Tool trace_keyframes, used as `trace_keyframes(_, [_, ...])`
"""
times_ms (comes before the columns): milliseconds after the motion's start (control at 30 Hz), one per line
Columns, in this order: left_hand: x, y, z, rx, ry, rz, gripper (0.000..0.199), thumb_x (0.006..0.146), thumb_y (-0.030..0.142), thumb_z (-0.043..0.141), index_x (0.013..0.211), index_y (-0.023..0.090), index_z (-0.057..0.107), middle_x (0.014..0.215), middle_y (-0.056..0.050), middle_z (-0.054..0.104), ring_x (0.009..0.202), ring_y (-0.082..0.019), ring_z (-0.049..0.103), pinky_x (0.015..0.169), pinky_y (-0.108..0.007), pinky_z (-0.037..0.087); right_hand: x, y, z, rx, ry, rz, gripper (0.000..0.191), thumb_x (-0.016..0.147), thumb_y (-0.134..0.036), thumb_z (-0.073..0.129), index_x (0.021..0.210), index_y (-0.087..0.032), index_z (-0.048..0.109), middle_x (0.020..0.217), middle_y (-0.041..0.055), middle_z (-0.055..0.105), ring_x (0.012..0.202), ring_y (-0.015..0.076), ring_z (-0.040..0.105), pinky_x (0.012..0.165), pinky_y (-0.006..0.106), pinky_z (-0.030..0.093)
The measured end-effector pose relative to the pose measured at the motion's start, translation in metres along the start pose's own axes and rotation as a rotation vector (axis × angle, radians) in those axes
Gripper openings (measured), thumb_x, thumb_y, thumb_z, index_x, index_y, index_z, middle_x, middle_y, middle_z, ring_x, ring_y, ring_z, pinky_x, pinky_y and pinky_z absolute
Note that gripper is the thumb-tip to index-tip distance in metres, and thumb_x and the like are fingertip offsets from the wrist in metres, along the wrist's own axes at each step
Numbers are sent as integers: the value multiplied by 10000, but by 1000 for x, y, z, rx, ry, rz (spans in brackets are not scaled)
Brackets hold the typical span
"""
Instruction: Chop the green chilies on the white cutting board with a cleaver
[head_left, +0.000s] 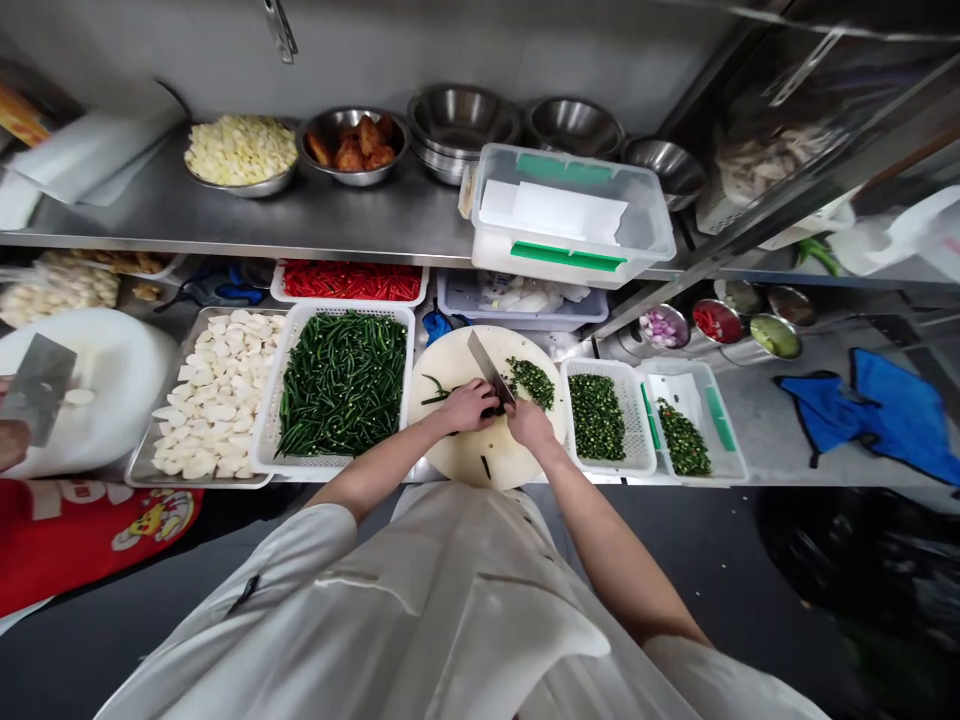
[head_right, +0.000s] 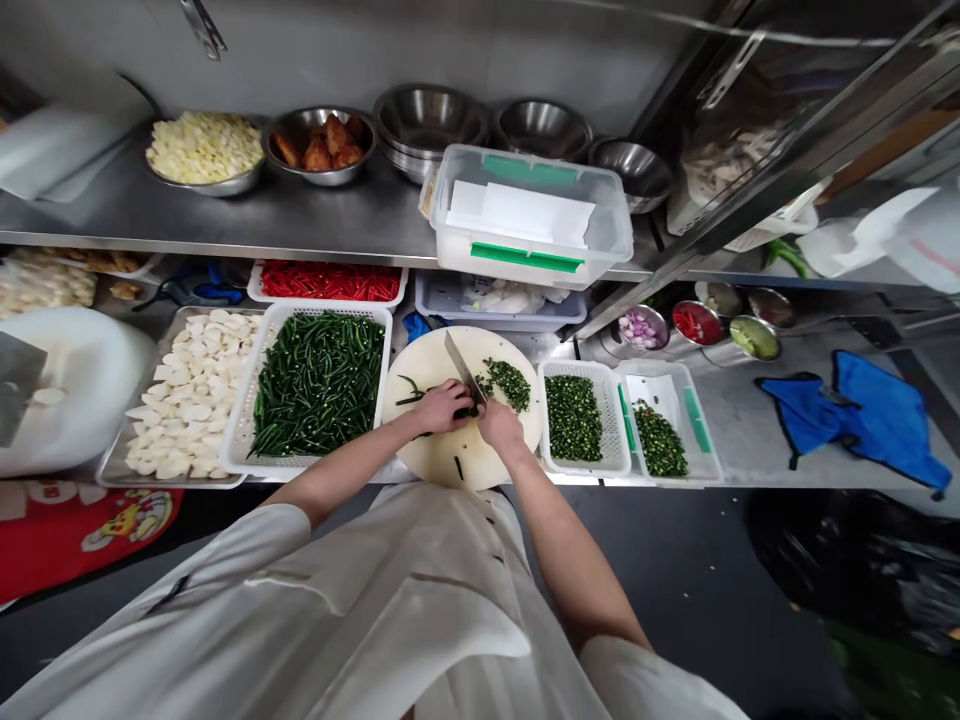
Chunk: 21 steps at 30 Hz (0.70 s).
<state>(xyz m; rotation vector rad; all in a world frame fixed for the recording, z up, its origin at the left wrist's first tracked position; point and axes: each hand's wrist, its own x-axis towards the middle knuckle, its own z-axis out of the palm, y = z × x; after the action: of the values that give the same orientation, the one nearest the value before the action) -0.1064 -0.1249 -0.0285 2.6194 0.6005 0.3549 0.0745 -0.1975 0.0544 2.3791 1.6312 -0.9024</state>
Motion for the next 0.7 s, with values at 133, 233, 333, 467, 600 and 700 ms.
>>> trace_keyframes(133, [-2,0,-1,-5,-11,-17,296,924,377,698,1188,251,742,1237,-113,618,1214,-310,508,1018,-448,516,1,-3,1,2,-19,-17,395,1120,-366,421,1344,-171,682,1258,175,762,1179,276,714,945,314,492])
trace_keyframes(233, [-4,0,-2,-1,-4,-22,305,926,378,697,1207,265,737,1263,-108,611,1212,-305,511,1019,-445,519,-2,-4,4,8,-20,-28,393,1114,-366,420,1324,-177,693,1253,180,763,1177,288,714,949,330,497])
trace_keyframes(333, [-7,-2,-4,18,1,-26,282,948,406,682,1179,256,736,1248,-110,606,1219,-309,502,1029,-456,514,-5,-6,9,13,-6,21,401,1120,-366,406,1338,-162,674,1251,195,760,1168,292,720,948,341,504])
trace_keyframes(467, [-10,-4,-9,16,1,-21,290,975,410,654,1208,250,720,1240,-109,602,1201,-298,509,1025,-447,512,-3,-8,12,32,-10,-19,388,1121,-375,417,1299,-170,693,1251,190,761,1173,292,721,952,330,505])
trace_keyframes(600, [-11,-6,-11,25,-8,-22,273,988,401,628,1187,238,721,1204,-117,608,1199,-300,523,1024,-455,509,0,-9,15,47,10,-3,412,1125,-395,407,1307,-158,691,1259,200,755,1175,293,720,966,332,507])
trace_keyframes(700, [-13,-6,-12,25,-22,-20,267,978,392,636,1184,246,724,1188,-111,612,1178,-295,539,1011,-454,517,3,-11,17,52,-2,-16,415,1127,-382,407,1315,-141,688,1279,209,744,1199,292,712,997,332,501])
